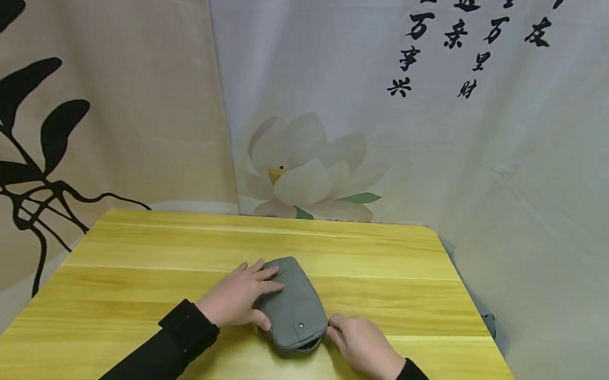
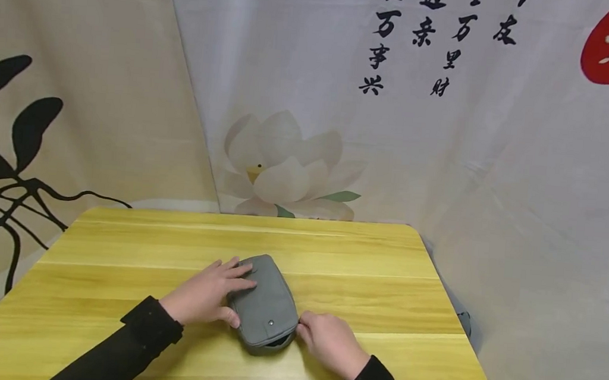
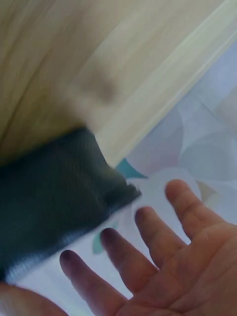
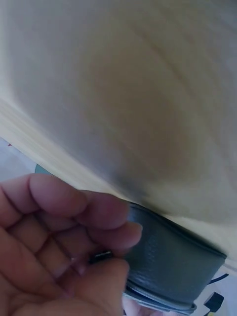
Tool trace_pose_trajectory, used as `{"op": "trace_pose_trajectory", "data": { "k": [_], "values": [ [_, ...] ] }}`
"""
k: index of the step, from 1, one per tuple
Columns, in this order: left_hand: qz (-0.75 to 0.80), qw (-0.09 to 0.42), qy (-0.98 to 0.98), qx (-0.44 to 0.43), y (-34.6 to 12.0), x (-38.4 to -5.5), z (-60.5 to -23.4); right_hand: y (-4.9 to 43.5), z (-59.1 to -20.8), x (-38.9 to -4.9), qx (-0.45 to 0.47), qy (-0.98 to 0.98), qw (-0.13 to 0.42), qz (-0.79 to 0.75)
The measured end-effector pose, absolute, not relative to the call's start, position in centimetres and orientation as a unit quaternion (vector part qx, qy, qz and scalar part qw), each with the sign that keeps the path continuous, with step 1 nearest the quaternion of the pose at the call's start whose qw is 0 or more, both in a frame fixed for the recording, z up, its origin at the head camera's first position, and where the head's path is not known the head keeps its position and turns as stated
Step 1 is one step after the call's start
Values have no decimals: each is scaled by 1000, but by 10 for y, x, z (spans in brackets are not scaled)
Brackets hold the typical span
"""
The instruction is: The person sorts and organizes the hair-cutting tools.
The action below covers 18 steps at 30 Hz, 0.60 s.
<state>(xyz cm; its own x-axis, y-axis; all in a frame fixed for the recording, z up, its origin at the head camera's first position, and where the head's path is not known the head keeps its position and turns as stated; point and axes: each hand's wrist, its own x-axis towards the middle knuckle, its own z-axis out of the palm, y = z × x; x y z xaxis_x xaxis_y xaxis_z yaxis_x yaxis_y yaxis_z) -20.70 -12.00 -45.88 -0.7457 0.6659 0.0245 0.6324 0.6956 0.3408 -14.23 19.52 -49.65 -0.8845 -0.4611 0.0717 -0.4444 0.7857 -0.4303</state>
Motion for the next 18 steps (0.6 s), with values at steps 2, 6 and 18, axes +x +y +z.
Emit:
{"op": "trace_pose_trajectory", "data": {
  "k": [2, 6, 18],
  "values": [
    [167, 61, 918, 356, -121, -210, -462, 198, -495, -145, -249, 942, 23, -224],
    [176, 69, 918, 348, -123, -214, -464, 201, -491, -149, -268, 938, 20, -217],
    [136, 67, 926, 347, -123, -214, -469, 202, -488, -138, -342, 925, -41, -162]
  ]
}}
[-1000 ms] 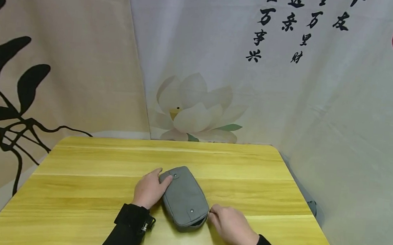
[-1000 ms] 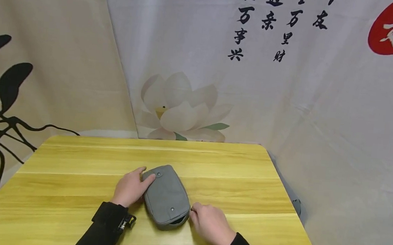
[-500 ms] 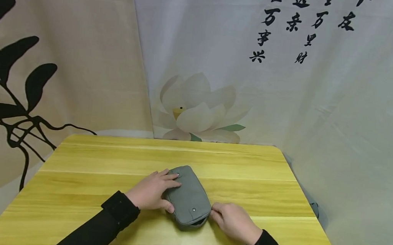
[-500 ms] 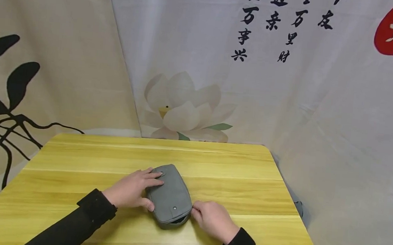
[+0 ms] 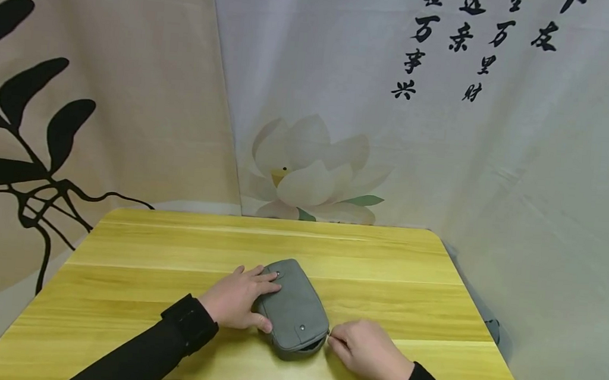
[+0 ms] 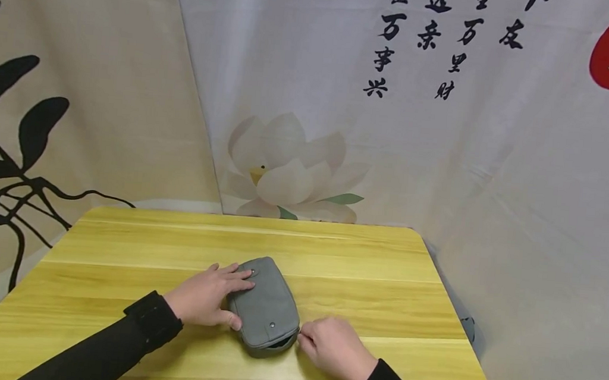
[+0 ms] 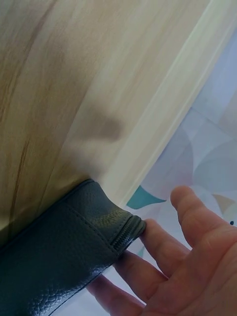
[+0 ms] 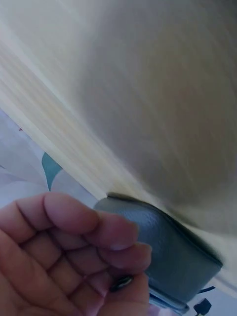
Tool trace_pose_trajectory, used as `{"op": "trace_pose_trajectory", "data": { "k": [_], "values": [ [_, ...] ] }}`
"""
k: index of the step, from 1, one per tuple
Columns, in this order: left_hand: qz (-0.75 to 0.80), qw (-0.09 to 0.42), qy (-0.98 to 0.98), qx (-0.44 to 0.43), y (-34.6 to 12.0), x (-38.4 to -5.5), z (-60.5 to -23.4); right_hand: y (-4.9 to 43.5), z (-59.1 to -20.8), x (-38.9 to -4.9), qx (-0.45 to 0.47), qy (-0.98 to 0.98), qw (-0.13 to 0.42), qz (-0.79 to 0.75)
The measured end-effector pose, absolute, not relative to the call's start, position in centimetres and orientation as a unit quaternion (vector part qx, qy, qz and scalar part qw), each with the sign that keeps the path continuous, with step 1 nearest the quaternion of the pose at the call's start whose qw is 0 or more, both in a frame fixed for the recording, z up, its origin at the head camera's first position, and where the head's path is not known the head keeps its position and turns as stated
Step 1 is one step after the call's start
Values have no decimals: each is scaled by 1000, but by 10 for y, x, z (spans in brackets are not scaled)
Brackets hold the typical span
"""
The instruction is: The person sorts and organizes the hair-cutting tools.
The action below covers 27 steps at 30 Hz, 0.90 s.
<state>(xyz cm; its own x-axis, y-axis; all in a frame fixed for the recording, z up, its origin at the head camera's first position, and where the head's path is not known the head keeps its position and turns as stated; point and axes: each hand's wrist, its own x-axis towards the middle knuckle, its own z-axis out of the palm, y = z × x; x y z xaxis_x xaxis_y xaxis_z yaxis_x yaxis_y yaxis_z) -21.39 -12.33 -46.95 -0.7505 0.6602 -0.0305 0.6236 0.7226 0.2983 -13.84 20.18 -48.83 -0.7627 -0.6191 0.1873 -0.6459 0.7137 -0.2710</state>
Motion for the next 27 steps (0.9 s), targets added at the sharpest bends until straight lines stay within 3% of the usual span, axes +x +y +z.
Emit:
{"op": "trace_pose_trajectory", "data": {
  "k": [14, 27],
  "values": [
    [151, 69, 922, 351, -125, -216, -474, 187, -488, -122, 355, -919, 119, 125],
    [151, 72, 921, 351, -124, -214, -473, 168, -485, -115, 358, -922, 98, 111]
  ]
}}
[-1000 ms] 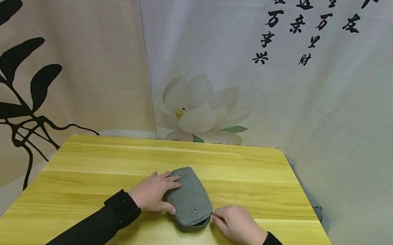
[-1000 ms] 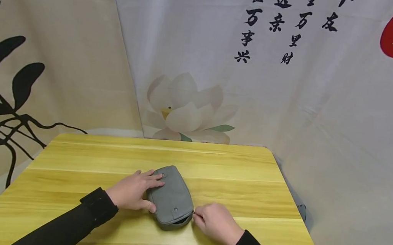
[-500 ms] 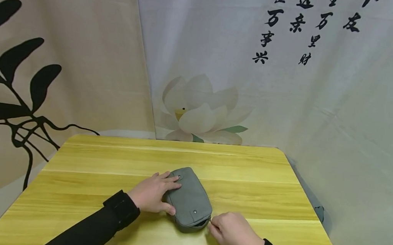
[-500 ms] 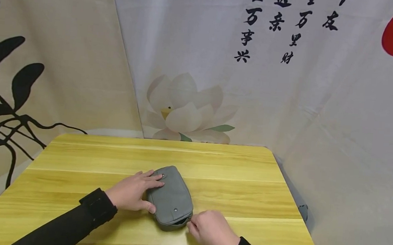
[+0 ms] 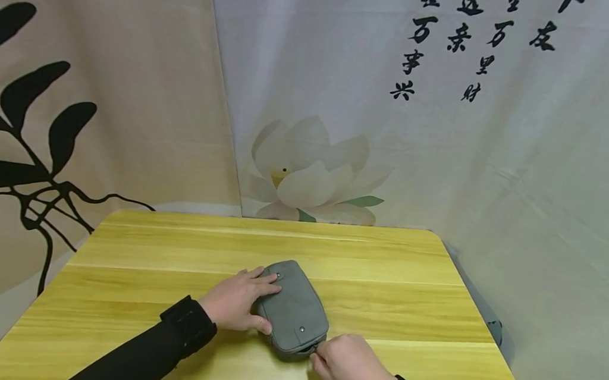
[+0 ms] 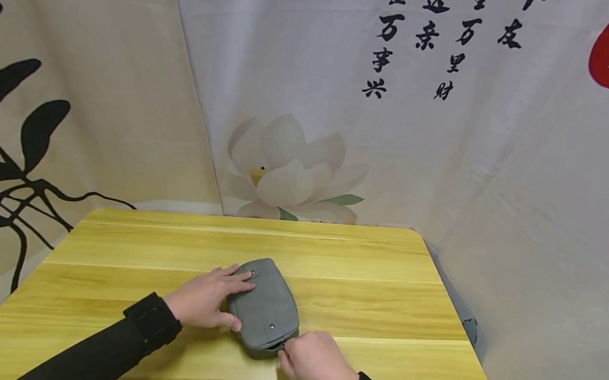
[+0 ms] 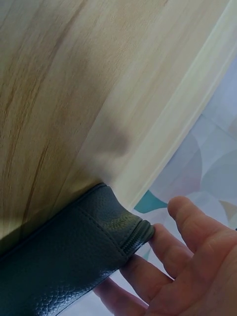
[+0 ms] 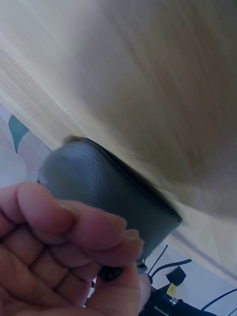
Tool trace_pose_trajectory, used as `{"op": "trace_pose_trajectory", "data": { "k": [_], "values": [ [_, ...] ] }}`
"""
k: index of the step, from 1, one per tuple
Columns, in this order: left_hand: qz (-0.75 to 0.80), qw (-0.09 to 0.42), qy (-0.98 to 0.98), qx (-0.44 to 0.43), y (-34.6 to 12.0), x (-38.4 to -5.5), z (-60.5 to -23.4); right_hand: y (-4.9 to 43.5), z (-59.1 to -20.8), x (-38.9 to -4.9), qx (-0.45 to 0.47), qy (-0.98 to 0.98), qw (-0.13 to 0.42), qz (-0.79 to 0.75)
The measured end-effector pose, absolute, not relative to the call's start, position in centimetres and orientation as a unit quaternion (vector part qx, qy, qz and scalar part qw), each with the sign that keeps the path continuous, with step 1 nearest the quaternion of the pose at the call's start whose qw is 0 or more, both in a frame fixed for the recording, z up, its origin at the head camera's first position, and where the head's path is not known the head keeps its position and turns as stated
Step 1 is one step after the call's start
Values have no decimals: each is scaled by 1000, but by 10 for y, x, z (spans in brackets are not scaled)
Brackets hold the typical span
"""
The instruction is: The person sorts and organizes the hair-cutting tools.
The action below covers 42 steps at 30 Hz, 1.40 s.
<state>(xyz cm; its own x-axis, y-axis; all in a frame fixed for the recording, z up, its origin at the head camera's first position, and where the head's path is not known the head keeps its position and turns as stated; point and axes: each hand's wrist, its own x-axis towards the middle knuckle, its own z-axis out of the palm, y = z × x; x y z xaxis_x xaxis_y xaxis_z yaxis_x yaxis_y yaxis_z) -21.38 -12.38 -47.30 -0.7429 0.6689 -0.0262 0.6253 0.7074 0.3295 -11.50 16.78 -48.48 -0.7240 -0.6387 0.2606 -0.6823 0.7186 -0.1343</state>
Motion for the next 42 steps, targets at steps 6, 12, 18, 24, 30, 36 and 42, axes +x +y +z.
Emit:
{"op": "trace_pose_trajectory", "data": {
  "k": [6, 12, 18, 24, 30, 36, 42],
  "values": [
    [149, 68, 921, 353, -124, -215, -475, 158, -483, -112, 365, -921, 70, 117],
    [150, 69, 922, 351, -124, -214, -475, 148, -481, -110, 371, -919, 73, 110],
    [169, 76, 924, 335, -126, -212, -476, 135, -481, -106, 368, -924, 32, 99],
    [183, 80, 922, 333, -126, -211, -479, 114, -482, -102, 349, -932, 22, 100],
    [179, 73, 920, 341, -124, -210, -480, 94, -484, -100, 300, -943, -2, 142],
    [167, 65, 917, 356, -123, -211, -480, 76, -485, -106, 259, -947, -37, 184],
    [164, 63, 914, 365, -123, -213, -481, 68, -486, -109, 251, -952, -28, 175]
  ]
}}
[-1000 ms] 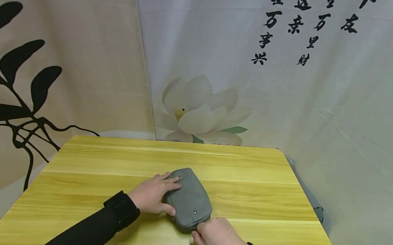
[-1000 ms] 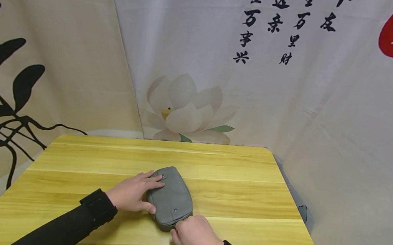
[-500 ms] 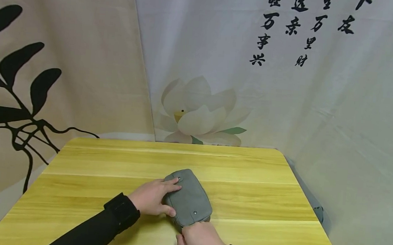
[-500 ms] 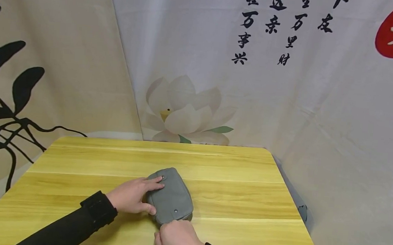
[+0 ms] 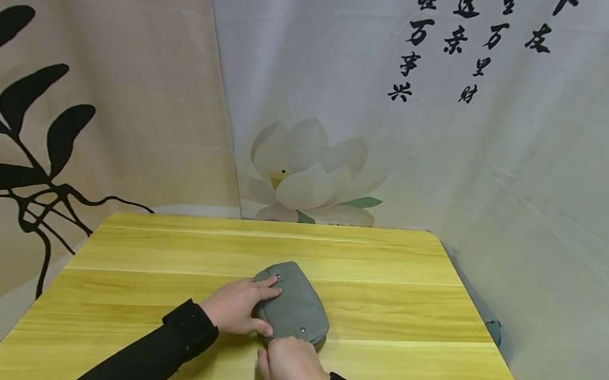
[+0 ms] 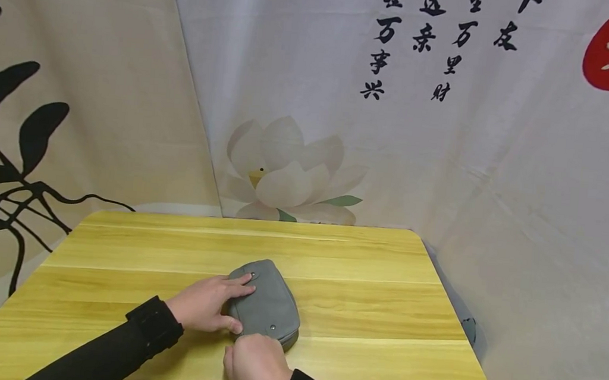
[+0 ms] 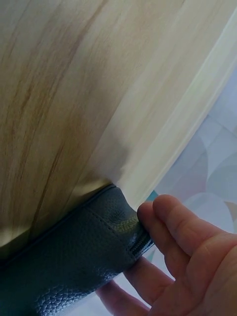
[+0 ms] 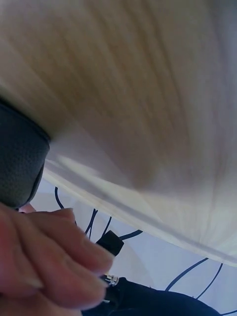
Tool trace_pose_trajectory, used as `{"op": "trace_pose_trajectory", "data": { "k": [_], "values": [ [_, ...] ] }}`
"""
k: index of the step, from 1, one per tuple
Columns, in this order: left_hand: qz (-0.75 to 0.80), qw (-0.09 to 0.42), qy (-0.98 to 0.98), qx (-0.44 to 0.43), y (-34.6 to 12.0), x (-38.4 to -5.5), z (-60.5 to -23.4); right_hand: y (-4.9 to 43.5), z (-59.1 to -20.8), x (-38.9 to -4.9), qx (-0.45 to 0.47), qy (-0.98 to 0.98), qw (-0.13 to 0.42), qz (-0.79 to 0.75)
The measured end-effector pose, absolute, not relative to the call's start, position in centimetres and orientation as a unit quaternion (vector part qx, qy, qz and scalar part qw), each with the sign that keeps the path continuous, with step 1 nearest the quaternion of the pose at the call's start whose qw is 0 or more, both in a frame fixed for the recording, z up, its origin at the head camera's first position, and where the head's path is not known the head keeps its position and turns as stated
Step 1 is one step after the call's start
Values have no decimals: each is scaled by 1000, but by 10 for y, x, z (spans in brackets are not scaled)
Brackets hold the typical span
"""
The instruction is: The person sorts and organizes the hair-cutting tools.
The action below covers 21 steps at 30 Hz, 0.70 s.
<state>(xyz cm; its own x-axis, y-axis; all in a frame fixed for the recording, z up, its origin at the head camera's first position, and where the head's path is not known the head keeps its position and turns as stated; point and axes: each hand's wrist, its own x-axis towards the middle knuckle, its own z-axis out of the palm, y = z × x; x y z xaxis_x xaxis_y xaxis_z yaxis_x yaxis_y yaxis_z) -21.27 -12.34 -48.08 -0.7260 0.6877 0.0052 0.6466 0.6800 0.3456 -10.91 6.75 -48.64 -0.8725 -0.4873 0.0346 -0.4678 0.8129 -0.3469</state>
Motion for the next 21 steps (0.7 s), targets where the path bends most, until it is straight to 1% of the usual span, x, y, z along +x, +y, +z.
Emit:
{"op": "trace_pose_trajectory", "data": {
  "k": [6, 9, 17, 21],
  "values": [
    [168, 65, 914, 364, -124, -213, -481, 68, -489, -108, -257, 952, 16, -169],
    [174, 69, 913, 362, -124, -212, -482, 70, -489, -106, -257, 950, 21, -177],
    [186, 80, 914, 351, -124, -212, -481, 73, -488, -106, -261, 944, 48, -197],
    [193, 85, 914, 346, -125, -212, -481, 78, -486, -107, -284, 934, 78, -203]
  ]
}}
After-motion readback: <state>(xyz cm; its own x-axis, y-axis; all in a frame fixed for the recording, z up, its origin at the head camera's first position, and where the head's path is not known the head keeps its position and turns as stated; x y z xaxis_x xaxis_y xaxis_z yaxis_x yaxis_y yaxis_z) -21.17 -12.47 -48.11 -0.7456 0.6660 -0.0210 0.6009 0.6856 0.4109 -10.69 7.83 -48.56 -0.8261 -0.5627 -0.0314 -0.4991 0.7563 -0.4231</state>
